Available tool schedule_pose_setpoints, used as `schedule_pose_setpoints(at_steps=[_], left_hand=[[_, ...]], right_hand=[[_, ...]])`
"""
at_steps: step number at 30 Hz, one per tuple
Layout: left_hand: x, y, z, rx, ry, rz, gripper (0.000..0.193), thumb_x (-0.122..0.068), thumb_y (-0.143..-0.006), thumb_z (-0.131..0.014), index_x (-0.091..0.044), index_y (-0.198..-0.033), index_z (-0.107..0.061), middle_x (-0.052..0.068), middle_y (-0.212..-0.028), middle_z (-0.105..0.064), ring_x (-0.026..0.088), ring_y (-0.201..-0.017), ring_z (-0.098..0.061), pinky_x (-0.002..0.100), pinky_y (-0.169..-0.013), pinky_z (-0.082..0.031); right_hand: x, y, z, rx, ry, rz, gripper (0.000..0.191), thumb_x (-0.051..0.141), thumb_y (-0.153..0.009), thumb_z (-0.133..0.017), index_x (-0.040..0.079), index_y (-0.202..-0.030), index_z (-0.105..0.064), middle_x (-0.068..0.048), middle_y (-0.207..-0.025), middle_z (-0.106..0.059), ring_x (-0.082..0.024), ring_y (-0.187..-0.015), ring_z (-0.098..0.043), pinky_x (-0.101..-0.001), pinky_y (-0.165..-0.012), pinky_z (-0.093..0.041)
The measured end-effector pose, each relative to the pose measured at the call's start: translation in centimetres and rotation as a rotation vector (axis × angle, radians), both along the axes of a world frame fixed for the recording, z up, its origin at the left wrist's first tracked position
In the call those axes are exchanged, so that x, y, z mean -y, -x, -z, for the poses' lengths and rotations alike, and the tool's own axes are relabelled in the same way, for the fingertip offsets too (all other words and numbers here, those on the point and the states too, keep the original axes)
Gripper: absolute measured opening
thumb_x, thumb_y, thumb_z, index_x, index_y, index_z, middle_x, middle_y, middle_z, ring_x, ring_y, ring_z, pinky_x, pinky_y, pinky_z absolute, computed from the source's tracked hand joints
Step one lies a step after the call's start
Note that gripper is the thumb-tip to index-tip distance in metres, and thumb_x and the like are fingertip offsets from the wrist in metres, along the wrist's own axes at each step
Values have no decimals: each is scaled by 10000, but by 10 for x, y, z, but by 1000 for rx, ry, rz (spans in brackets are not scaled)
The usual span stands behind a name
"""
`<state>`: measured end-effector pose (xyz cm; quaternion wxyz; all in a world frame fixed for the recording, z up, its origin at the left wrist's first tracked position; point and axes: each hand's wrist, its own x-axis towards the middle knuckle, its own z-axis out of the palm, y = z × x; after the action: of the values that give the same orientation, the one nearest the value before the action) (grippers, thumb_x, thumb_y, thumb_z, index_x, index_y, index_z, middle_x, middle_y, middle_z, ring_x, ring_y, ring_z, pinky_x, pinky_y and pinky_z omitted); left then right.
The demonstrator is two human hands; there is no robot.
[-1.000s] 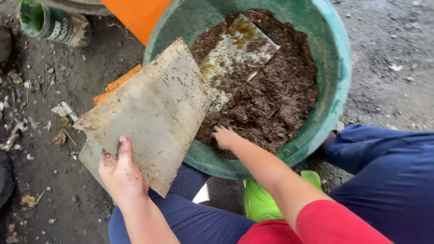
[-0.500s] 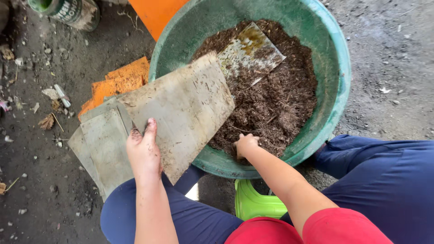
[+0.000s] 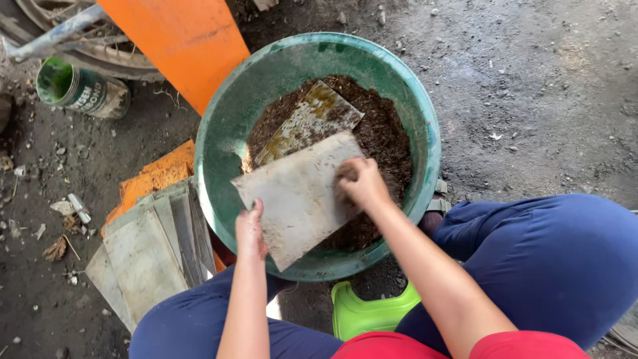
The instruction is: The person sits on a small stool and uses a dark fibrous material to scrub and wipe the surfaces of rectangular metal sheets. They repeatedly rub both sides of each sheet over a green basin filled with the fibrous material, then place the cleaned sheets onto a stack on the ground.
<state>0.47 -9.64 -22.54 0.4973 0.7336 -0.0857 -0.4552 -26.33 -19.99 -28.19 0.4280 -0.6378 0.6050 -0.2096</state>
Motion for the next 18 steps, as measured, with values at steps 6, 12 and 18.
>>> schedule_pose_setpoints(at_steps=[6, 12, 18], left_hand=[[-9, 17, 64, -474, -9, -68, 619, -412, -912, -675, -20, -1382, -577, 168, -1319, -659, 376, -1185, -629, 574, -1008, -501], [-31, 10, 93, -513, -118, -144, 608, -418, -905, -689, -6, -1340, -590, 161, -1259, -684, 383, -1163, -640, 582, -1008, -500], [-25, 7, 105, -379, -152, -193, 555, -368, -909, -729, 37, -1278, -633, 164, -1235, -698, 345, -1123, -650, 527, -967, -509]], right_hand=[[-57, -69, 19, -326, 232, -308, 536, 504, -942, -574, 300, -1435, -535, -118, -1577, -358, -420, -1442, -316, -754, -1085, -262], [2, -18, 75, -543, 31, -196, 560, 344, -961, -579, 282, -1507, -469, -141, -1668, -208, -459, -1509, -192, -721, -1164, -175], [32, 28, 93, -536, -92, 81, 441, 188, -1030, -521, 154, -1465, -456, -302, -1584, -251, -531, -1439, -255, -685, -1197, -184]])
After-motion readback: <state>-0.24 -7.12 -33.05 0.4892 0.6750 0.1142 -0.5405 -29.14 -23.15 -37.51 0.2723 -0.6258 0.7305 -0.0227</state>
